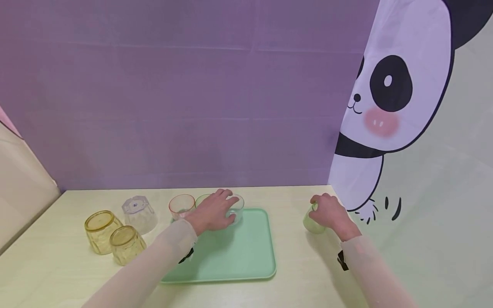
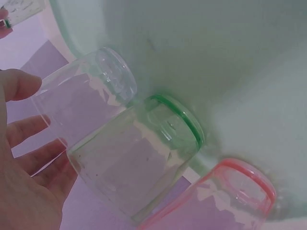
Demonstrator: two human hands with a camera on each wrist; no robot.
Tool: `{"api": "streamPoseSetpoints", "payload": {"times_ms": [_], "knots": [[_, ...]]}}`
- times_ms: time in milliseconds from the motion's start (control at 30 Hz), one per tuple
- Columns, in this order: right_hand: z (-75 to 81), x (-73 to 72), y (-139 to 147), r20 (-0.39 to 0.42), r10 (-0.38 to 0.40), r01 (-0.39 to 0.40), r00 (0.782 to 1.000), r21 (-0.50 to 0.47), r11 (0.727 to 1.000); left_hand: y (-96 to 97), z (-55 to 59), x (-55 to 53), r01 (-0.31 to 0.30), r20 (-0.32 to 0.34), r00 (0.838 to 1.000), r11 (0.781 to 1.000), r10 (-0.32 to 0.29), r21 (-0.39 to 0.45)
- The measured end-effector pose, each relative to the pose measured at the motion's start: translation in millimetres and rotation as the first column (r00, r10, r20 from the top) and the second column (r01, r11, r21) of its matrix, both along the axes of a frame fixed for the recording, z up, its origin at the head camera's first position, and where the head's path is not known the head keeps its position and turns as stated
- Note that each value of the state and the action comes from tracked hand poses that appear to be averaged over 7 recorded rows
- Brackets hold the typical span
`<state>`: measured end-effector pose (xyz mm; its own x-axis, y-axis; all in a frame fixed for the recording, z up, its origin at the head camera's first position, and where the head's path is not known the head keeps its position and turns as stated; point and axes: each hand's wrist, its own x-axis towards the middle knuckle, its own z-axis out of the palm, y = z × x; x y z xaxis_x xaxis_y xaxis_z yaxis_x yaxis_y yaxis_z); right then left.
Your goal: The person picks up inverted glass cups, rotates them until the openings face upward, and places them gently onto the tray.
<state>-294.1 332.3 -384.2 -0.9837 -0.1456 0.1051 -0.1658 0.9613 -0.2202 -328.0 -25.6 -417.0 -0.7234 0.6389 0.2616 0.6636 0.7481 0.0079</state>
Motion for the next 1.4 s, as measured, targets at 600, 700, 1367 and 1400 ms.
{"api": "streamPoseSetpoints", "payload": {"times_ms": [600,700,1367,1400], "knots": [[12.2,11.5,-27,-0.113,0.096,-0.1,0.989,-0.025,0.995,-14.3,8.1,16.6,0.04,0.005,0.999,0.993,-0.041,0.112],[13.8,14.0,-32,-0.128,0.11,-0.114,0.986,-0.031,0.993,-15.8,7.0,18.7,0.048,-0.006,0.999,0.992,-0.048,0.12],[12.4,26.0,-48,-0.191,0.138,-0.157,0.972,-0.091,0.983,-25.2,0.9,27.6,0.063,-0.077,0.996,0.984,-0.051,0.169],[12.0,26.5,-49,-0.193,0.139,-0.16,0.971,-0.098,0.982,-25.5,0.4,28.1,0.064,-0.075,0.996,0.982,-0.051,0.177]]}}
